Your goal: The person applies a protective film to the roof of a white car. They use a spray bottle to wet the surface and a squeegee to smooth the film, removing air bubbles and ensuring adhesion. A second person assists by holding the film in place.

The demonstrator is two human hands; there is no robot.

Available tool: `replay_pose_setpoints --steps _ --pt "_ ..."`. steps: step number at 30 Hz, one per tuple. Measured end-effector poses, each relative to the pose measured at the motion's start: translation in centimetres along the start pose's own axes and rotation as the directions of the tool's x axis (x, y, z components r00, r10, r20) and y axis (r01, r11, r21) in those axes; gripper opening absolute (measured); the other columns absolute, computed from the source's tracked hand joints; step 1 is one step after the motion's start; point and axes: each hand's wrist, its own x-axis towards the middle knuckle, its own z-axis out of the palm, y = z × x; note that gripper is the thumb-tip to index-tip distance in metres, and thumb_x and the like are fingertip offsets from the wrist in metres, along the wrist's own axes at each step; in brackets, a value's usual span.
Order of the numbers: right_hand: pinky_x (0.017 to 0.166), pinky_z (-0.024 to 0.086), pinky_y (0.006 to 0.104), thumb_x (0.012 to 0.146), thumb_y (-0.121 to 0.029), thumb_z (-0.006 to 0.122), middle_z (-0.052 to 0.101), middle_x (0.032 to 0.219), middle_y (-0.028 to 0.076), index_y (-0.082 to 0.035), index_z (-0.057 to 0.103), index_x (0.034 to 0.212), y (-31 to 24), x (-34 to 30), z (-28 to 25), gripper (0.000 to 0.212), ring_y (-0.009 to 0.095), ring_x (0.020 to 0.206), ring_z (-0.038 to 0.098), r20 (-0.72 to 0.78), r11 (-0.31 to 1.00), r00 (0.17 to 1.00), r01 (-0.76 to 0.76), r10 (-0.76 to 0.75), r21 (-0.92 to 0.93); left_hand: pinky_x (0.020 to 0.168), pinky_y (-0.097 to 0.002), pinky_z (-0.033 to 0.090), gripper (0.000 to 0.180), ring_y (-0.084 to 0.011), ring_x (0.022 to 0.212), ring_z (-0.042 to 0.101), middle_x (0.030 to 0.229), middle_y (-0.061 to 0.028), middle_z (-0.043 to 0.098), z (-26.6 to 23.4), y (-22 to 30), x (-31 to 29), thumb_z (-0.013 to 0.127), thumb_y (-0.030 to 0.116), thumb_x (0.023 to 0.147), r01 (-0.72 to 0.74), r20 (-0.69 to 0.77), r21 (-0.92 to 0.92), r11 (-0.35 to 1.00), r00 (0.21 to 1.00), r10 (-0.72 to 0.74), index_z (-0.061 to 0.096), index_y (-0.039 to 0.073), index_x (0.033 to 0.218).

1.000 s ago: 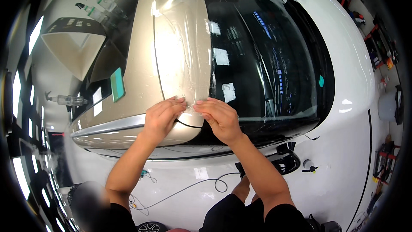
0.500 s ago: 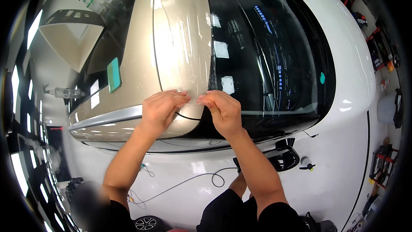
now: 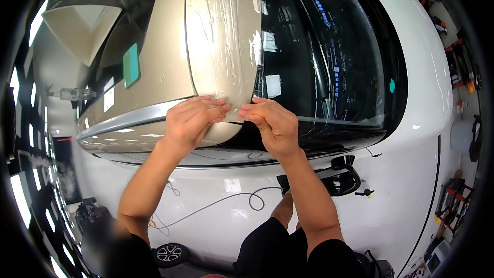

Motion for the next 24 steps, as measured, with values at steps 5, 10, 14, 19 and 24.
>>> replay_pose_setpoints --steps 5,10,14,19,24 --pt "0.101 0.061 0.0467 0.102 -0.013 0.072 0.082 0.097 0.007 0.000 0.078 0.099 -0.2 -0.2 0.3 0.015 0.027 0.099 0.080 -0.007 0.998 0.998 0.060 -0.060 -0.035 0.097 -0.0414 0.064 0.008 -0.0233 0.104 0.080 0.107 -0.0050 0.083 -0.4 -0.1 -0.8 0.074 0.012 0.087 -0.006 0.024 0.026 1.000 1.000 0.006 0.074 0.008 0.095" --pt "0.101 0.061 0.0478 0.099 -0.013 0.075 0.082 0.100 0.008 -0.001 0.078 0.099 0.3 0.2 0.4 0.013 0.028 0.101 0.079 0.025 0.987 0.991 0.133 -0.131 -0.092 0.100 -0.0428 0.064 0.010 -0.0252 0.109 0.080 0.111 -0.0059 0.083 -0.9 -1.1 -0.9 0.072 0.014 0.089 -0.042 0.062 0.021 0.999 0.997 0.041 0.075 0.008 0.097" --pt "0.101 0.061 0.0487 0.097 -0.012 0.076 0.082 0.102 0.009 -0.001 0.078 0.100 -0.1 0.7 0.1 0.012 0.029 0.104 0.079 0.069 0.974 0.983 0.178 -0.170 -0.141 0.103 -0.0434 0.063 0.011 -0.0260 0.114 0.079 0.114 -0.0071 0.082 -1.5 -1.2 -0.8 0.072 0.013 0.089 -0.087 0.094 0.055 0.995 0.992 0.082 0.075 0.008 0.098" --pt "0.102 0.060 0.0489 0.099 -0.012 0.074 0.082 0.103 0.010 -0.002 0.076 0.099 -0.1 -0.3 0.1 0.010 0.030 0.107 0.079 0.036 0.988 0.992 0.126 -0.123 -0.093 0.104 -0.0416 0.062 0.012 -0.0243 0.114 0.078 0.117 -0.0071 0.081 -1.1 -1.1 -1.2 0.072 0.014 0.090 -0.120 0.084 0.043 0.992 0.990 0.116 0.076 0.008 0.100" --pt "0.105 0.057 0.0496 0.107 -0.021 0.066 0.083 0.101 0.011 -0.002 0.074 0.094 -1.6 0.1 -0.2 0.024 0.031 0.105 0.080 0.021 0.990 0.994 0.113 -0.112 -0.087 0.097 -0.0420 0.065 0.010 -0.0264 0.107 0.080 0.108 -0.0076 0.083 -1.5 -0.1 -0.3 0.076 0.013 0.088 -0.142 0.021 0.070 0.987 0.990 0.141 0.074 0.008 0.096"
